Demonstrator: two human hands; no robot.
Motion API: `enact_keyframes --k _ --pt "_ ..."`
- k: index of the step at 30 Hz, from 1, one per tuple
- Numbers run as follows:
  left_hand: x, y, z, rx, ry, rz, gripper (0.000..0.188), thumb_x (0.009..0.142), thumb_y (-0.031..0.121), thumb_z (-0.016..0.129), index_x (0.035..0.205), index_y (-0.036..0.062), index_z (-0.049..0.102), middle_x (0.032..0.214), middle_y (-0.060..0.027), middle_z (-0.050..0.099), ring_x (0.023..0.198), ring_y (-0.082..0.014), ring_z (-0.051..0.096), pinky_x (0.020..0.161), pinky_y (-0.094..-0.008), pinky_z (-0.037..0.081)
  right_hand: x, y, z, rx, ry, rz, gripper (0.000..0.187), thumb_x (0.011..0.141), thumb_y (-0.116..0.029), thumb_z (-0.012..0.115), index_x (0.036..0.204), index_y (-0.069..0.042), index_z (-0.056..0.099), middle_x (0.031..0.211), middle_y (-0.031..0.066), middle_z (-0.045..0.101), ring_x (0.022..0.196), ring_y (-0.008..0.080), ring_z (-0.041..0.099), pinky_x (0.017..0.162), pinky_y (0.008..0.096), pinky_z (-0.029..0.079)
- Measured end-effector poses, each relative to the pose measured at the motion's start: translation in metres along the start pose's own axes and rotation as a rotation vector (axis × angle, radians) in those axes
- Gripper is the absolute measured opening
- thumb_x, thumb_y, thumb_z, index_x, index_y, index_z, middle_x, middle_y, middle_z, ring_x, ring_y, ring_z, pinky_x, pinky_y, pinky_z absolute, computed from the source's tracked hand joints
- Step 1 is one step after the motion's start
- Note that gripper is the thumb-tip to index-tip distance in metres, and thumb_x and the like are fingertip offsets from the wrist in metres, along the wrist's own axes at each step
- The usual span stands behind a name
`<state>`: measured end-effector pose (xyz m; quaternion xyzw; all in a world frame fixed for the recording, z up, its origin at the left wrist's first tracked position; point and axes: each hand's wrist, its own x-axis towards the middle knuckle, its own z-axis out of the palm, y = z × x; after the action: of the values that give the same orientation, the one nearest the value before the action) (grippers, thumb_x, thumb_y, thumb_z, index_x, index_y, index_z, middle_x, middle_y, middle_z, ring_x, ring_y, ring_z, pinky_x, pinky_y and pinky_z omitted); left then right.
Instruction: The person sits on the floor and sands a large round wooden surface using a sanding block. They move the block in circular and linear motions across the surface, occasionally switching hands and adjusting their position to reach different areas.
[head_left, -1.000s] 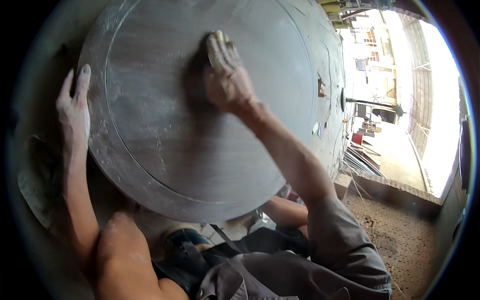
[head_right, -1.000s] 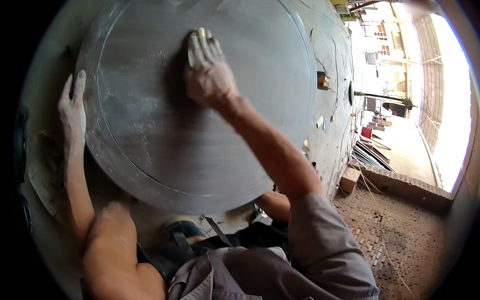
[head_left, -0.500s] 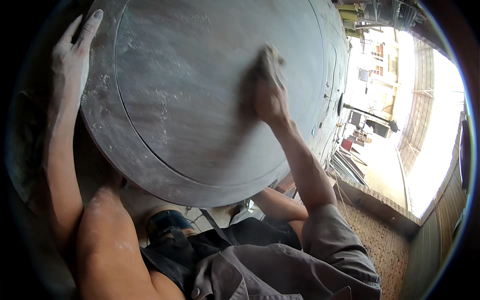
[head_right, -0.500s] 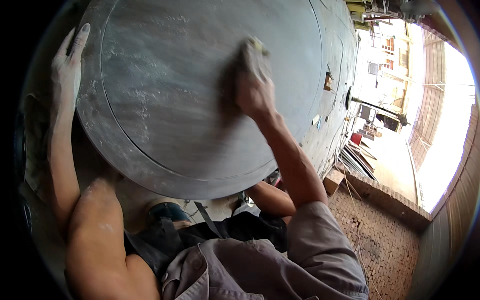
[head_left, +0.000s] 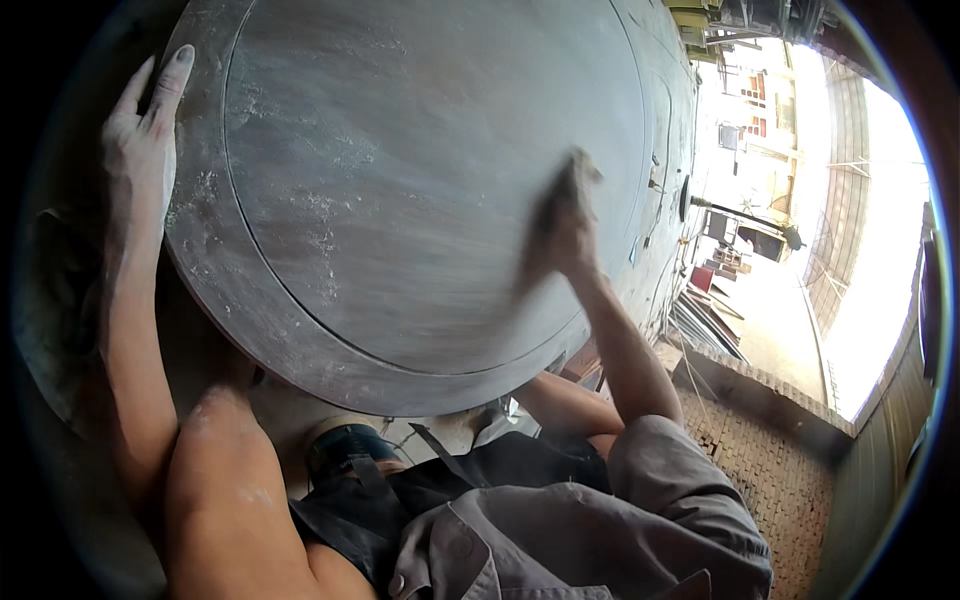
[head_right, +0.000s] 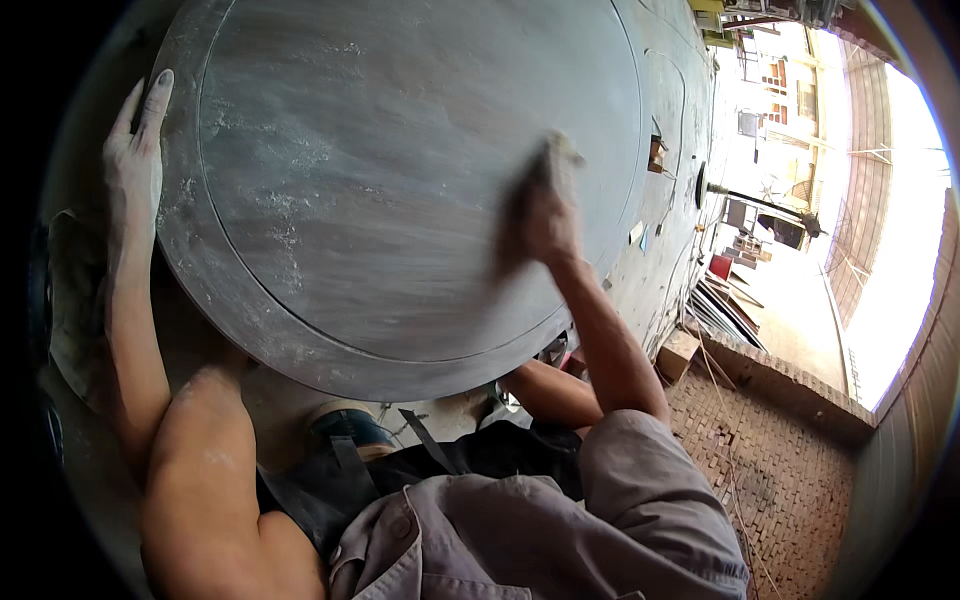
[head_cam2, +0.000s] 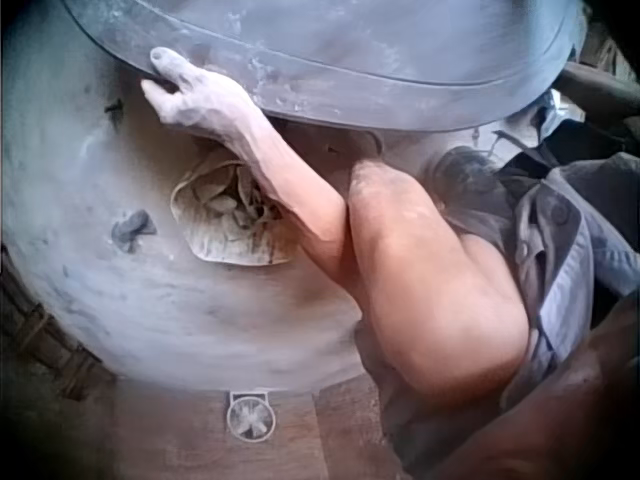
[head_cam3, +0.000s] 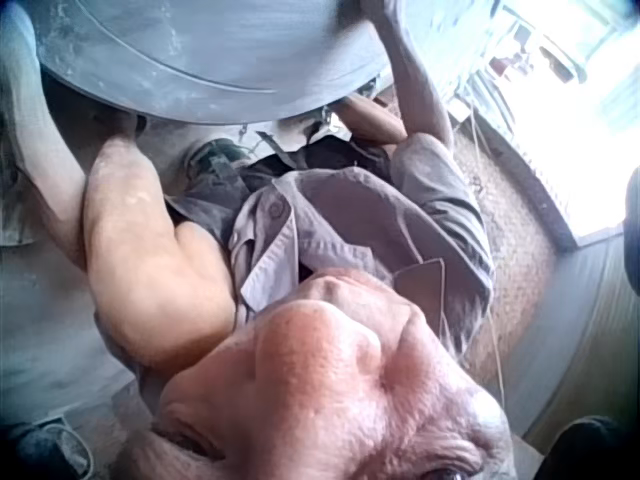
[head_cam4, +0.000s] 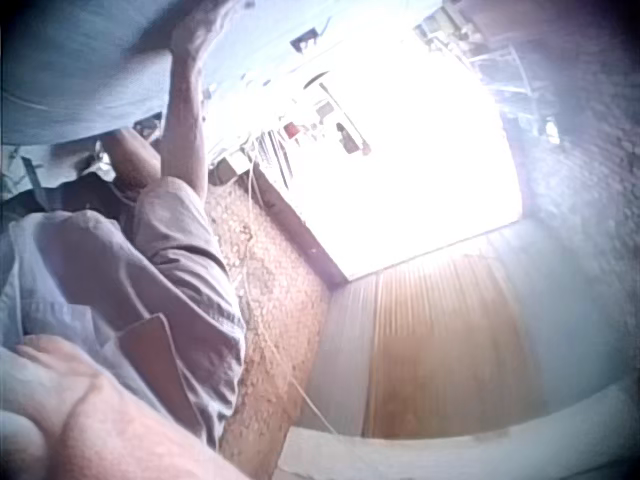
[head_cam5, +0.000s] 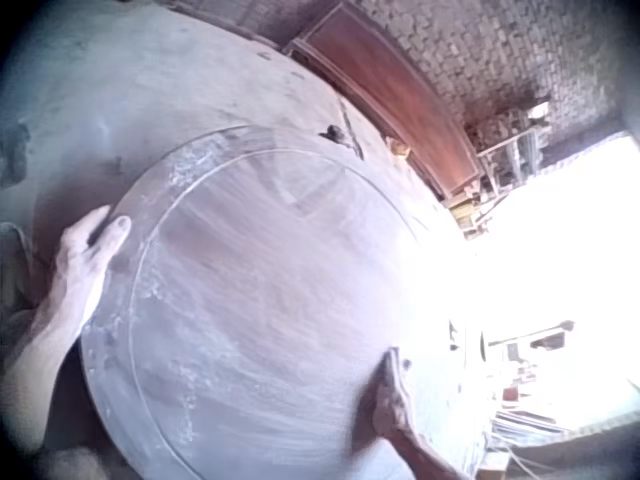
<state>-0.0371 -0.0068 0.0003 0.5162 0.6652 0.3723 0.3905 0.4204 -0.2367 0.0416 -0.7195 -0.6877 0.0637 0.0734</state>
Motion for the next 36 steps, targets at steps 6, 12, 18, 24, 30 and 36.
enact_keyframes --k 6,12,18,24,30,36 --pt "0.000 0.000 0.012 0.048 -0.003 0.019 0.089 0.085 0.072 0.066 0.144 0.0051 0.056 0.137 -0.0207 0.062 0.131 -0.0330 0.056 0.111 -0.0404 0.041 -0.015 -0.039 0.019 -0.216 -0.053 0.164 0.070 0.093 -0.013 0.048 0.153 0.014 0.022 0.161 0.0341 0.021 0.152 0.0478 0.015 0.126 0.0514 0.012" --pt "0.007 -0.010 0.024 0.076 -0.053 -0.019 0.089 0.085 0.072 0.064 0.145 0.0072 0.055 0.143 -0.0165 0.059 0.136 -0.0315 0.051 0.115 -0.0421 0.037 0.008 -0.110 0.003 0.022 -0.119 -0.123 0.077 0.090 -0.014 0.050 0.158 0.005 0.019 0.164 0.0294 0.017 0.152 0.0470 0.016 0.125 0.0510 0.017" --pt "0.004 -0.009 0.028 0.067 -0.017 0.023 0.087 0.085 0.074 0.062 0.145 0.0108 0.056 0.145 -0.0172 0.057 0.137 -0.0343 0.050 0.115 -0.0434 0.036 -0.085 -0.008 -0.015 0.072 0.053 0.512 0.065 0.095 -0.007 0.042 0.153 0.015 0.021 0.161 0.0340 0.021 0.152 0.0451 0.019 0.127 0.0468 0.011" --pt "0.005 -0.026 0.009 0.115 -0.039 0.059 0.090 0.084 0.076 0.061 0.145 0.0114 0.055 0.144 -0.0180 0.057 0.135 -0.0352 0.052 0.113 -0.0439 0.039 -0.011 -0.127 0.003 -0.012 -0.168 -0.129 0.074 0.086 -0.004 0.047 0.155 0.011 0.023 0.160 0.0336 0.025 0.151 0.0464 0.021 0.126 0.0514 0.015" --pt "-0.001 0.002 0.016 -0.007 -0.123 0.100 0.083 0.092 0.067 0.059 0.146 0.0054 0.052 0.138 -0.0235 0.059 0.127 -0.0350 0.059 0.108 -0.0442 0.045 -0.089 -0.043 -0.019 -0.023 -0.095 0.280 0.065 0.089 0.002 0.043 0.152 0.012 0.028 0.159 0.0339 0.026 0.151 0.0452 0.021 0.126 0.0485 0.015" --pt "0.007 0.009 0.014 -0.164 -0.144 0.057 0.078 0.099 0.046 0.063 0.146 -0.0126 0.041 0.137 -0.0268 0.060 0.126 -0.0317 0.059 0.106 -0.0375 0.045 -0.026 -0.107 -0.033 -0.020 -0.145 -0.036 0.067 0.085 -0.003 0.051 0.149 0.009 0.037 0.157 0.0300 0.033 0.149 0.0441 0.029 0.125 0.0502 0.021"
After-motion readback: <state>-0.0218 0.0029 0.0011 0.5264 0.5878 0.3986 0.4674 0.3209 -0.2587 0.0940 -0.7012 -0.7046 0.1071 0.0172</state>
